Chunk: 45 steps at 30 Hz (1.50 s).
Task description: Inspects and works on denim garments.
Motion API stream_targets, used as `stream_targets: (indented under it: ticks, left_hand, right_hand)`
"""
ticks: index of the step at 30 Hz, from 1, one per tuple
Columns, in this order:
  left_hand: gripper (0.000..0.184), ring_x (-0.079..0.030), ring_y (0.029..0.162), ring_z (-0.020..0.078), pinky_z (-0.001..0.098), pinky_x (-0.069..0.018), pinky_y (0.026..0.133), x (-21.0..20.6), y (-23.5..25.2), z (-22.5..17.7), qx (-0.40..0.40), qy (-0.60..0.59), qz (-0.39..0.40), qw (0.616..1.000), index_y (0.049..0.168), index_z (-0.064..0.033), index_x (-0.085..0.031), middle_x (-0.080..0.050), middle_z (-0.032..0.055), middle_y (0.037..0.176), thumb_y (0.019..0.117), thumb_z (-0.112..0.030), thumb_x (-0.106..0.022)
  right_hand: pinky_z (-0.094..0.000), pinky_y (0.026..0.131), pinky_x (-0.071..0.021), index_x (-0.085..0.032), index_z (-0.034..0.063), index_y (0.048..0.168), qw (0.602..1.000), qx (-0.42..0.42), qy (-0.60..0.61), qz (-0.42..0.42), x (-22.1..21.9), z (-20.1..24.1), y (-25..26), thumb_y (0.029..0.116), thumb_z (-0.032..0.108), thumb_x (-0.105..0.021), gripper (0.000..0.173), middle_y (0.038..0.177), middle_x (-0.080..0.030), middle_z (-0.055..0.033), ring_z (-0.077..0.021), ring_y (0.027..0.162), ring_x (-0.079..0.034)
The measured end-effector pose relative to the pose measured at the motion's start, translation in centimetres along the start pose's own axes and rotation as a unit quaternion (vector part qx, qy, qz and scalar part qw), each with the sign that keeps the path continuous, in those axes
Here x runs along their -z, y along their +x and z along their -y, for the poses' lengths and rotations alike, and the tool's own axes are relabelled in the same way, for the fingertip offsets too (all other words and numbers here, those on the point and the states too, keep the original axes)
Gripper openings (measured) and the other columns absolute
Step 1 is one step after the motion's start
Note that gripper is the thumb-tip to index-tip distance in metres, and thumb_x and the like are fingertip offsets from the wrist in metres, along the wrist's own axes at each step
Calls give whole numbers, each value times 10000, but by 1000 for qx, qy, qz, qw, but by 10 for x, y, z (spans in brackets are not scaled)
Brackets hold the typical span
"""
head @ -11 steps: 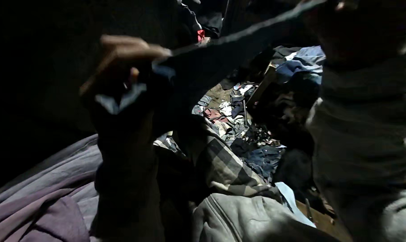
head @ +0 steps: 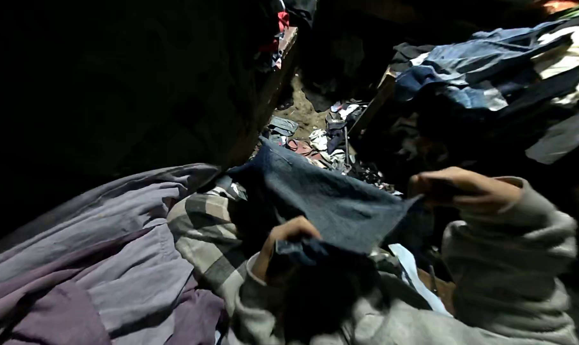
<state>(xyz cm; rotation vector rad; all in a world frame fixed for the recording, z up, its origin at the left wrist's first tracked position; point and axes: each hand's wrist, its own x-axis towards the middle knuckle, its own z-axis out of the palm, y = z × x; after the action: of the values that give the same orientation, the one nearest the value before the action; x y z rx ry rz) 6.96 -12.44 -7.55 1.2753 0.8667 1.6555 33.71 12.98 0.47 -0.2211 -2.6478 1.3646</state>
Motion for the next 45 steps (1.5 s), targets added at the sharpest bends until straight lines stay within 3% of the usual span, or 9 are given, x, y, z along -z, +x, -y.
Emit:
stream_targets:
  ticks: [2, 7, 12, 19, 22, 26, 33, 39, 45]
  left_hand:
    - [139, -645, 927, -64, 154, -541, 832, -12, 2, 17, 60, -50, -155, 985, 1022, -113, -715, -715, -128, 986, 947, -227, -697]
    - [197, -649, 876, 31, 227, -556, 834, -43, 19, 20, 248, -66, -431, 865, 1112, 41, -617, -667, 12, 948, 947, 56, -510]
    - [149, -651, 822, 4, 198, -559, 799, -40, 15, 21, 231, -44, -440, 867, 1009, 12, -635, -668, -22, 865, 906, 55, -537]
    - [158, -653, 810, -13, 181, -565, 783, -40, 13, 23, 199, -55, -425, 882, 984, -16, -635, -674, -51, 850, 894, 59, -529]
    - [172, -657, 821, -11, 188, -570, 789, -41, 12, 24, 189, -54, -413, 889, 1010, -2, -614, -670, -48, 865, 900, 73, -506]
    - [191, -644, 861, -37, 164, -549, 823, -41, 10, 28, 142, -13, -390, 910, 1001, 31, -622, -668, -58, 896, 863, 87, -502]
    - [218, -654, 828, -34, 162, -568, 766, -37, 8, 34, 92, 2, -337, 937, 999, 34, -617, -678, -55, 891, 783, 53, -643]
    - [170, -659, 876, -46, 160, -557, 841, -30, 8, 36, 87, 60, -322, 941, 981, 98, -659, -717, -25, 919, 816, 98, -620]
    - [172, -674, 896, -45, 161, -559, 854, -29, 3, 40, 55, 74, -346, 934, 961, 85, -702, -744, -37, 927, 811, 111, -623]
  right_hand:
    - [-153, 809, -506, -666, -65, 1059, 990, -118, -27, -69, -9, -15, 14, 952, 115, -610, 216, 921, -668, -15, 56, 847, -585]
    - [-712, 957, -437, -576, 39, 1399, 886, -437, -152, -8, -74, -49, 81, 1003, 198, -631, 431, 1221, -650, -311, -523, 1128, -619]
    - [-680, 891, -478, -270, 121, 1608, 877, -447, -132, -120, -105, -32, 68, 1078, 452, -434, 646, 1168, -667, -301, -504, 1027, -662]
    - [-454, 572, -543, -527, 42, 1453, 981, -128, -60, -137, -141, 5, 57, 1044, 423, -481, 561, 838, -668, -108, -218, 628, -610]
    - [-453, 676, -571, -542, 69, 1458, 989, -81, -62, -108, -152, 16, 64, 1042, 351, -515, 503, 1118, -716, -164, -248, 771, -673]
    - [-463, 598, -553, -616, 152, 1424, 987, -62, -76, -131, -162, 10, 71, 1039, 281, -504, 421, 954, -691, -169, -283, 702, -661]
    - [-309, 955, -540, -635, 33, 1375, 989, -14, 66, -132, -166, 4, 74, 1087, 293, -428, 439, 1217, -717, -140, -135, 1054, -692]
    - [-269, 969, -527, -639, 7, 1358, 988, 5, 84, -131, -166, 4, 75, 1082, 268, -453, 422, 1218, -715, -145, -113, 1066, -685]
    - [-415, 568, -547, -650, 127, 1380, 986, -29, -75, -144, -166, 16, 74, 1029, 255, -541, 389, 908, -689, -163, -255, 650, -643]
